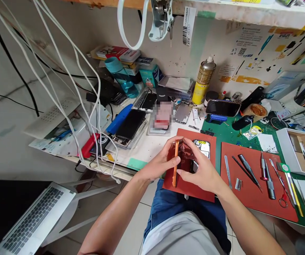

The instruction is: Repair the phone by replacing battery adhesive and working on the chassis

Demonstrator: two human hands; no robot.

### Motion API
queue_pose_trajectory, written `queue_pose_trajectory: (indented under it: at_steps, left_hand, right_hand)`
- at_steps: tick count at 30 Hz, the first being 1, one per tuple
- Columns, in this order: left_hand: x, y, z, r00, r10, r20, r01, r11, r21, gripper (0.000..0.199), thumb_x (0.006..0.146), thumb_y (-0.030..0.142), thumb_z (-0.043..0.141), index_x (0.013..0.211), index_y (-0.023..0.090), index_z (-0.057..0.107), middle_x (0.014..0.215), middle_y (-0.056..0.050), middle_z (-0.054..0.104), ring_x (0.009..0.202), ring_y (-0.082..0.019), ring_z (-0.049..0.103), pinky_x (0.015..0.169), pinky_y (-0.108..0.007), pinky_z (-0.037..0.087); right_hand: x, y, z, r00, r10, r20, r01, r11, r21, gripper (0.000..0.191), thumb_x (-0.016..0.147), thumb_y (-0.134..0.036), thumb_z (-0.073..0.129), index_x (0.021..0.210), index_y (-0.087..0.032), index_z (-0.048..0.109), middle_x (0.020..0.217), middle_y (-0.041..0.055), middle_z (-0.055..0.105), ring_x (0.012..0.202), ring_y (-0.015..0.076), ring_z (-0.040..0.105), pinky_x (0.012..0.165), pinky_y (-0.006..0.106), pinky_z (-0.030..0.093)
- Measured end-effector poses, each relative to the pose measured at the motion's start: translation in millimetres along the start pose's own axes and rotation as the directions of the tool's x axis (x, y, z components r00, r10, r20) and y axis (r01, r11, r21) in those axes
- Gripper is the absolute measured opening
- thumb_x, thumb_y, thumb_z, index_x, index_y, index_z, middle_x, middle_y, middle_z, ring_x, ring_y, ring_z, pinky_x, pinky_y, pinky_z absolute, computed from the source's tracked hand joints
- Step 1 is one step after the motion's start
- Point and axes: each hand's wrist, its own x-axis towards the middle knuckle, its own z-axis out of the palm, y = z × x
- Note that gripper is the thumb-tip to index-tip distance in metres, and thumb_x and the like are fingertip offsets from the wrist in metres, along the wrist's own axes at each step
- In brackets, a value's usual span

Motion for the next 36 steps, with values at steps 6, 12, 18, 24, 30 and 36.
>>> queue_pose_trajectory:
  at_steps: [6, 12, 18, 24, 30, 36]
  left_hand:
    - [0, -1, -1.6, 0.999, -0.032, 0.004, 0.032, 0.998, -0.052, 0.072, 0.096, 0.046, 0.083, 0.159, 0.040, 0.049, 0.161, -0.009, 0.054, 0.151, -0.036, 0.053, 0.130, -0.054, 0.038]
    - [1, -1, -1.5, 0.999, -0.041, 0.019, 0.042, 0.998, -0.050, 0.077, 0.093, 0.051, 0.086, 0.160, 0.040, 0.050, 0.160, -0.010, 0.056, 0.150, -0.037, 0.054, 0.127, -0.053, 0.041]
    - [2, 0, -1.4, 0.999, -0.016, 0.041, 0.014, 0.998, 0.055, 0.079, 0.090, 0.054, 0.087, 0.159, 0.041, 0.051, 0.169, -0.009, 0.047, 0.152, -0.039, 0.050, 0.124, -0.050, 0.043]
    - [3, 4, -0.7, 0.998, 0.012, 0.063, -0.020, 0.992, 0.124, 0.082, 0.088, 0.058, 0.087, 0.159, 0.038, 0.053, 0.169, -0.010, 0.047, 0.155, -0.039, 0.046, 0.127, -0.049, 0.039]
    - [4, 5, 0.1, 0.996, -0.001, 0.088, -0.011, 0.991, 0.137, 0.079, 0.091, 0.056, 0.086, 0.160, 0.041, 0.051, 0.169, -0.008, 0.048, 0.158, -0.038, 0.043, 0.128, -0.050, 0.039]
    - [4, 4, 1.4, 0.995, 0.016, 0.100, -0.033, 0.986, 0.165, 0.079, 0.094, 0.054, 0.083, 0.163, 0.040, 0.048, 0.172, -0.009, 0.046, 0.160, -0.037, 0.041, 0.130, -0.050, 0.038]
  right_hand:
    - [4, -1, -4, 0.999, -0.028, 0.029, 0.028, 0.999, -0.020, 0.093, 0.089, -0.023, 0.081, 0.170, -0.034, 0.038, 0.164, 0.0071, 0.055, 0.145, 0.0291, 0.060, 0.124, 0.051, 0.051]
    - [4, -7, -2, 0.999, -0.029, -0.031, 0.027, 0.997, -0.074, 0.089, 0.085, -0.024, 0.081, 0.166, -0.034, 0.045, 0.160, 0.0067, 0.058, 0.142, 0.0302, 0.061, 0.119, 0.048, 0.055]
    - [4, -10, -6, 0.999, -0.020, -0.044, 0.015, 0.993, -0.115, 0.093, 0.085, -0.026, 0.080, 0.168, -0.033, 0.040, 0.156, 0.0074, 0.061, 0.134, 0.0297, 0.065, 0.115, 0.048, 0.055]
    - [9, -10, -13, 0.994, -0.093, -0.062, 0.086, 0.991, -0.103, 0.067, 0.087, -0.027, 0.079, 0.151, -0.031, 0.060, 0.119, 0.0039, 0.071, 0.102, 0.0247, 0.067, 0.093, 0.040, 0.060]
    - [10, -12, -15, 0.995, -0.069, -0.073, 0.061, 0.993, -0.101, 0.061, 0.086, -0.029, 0.079, 0.145, -0.030, 0.064, 0.112, 0.0037, 0.071, 0.095, 0.0248, 0.066, 0.085, 0.040, 0.059]
    - [10, -18, -14, 0.995, -0.047, -0.085, 0.036, 0.990, -0.135, 0.061, 0.083, -0.024, 0.077, 0.143, -0.030, 0.065, 0.105, 0.0021, 0.074, 0.091, 0.0248, 0.067, 0.086, 0.041, 0.059]
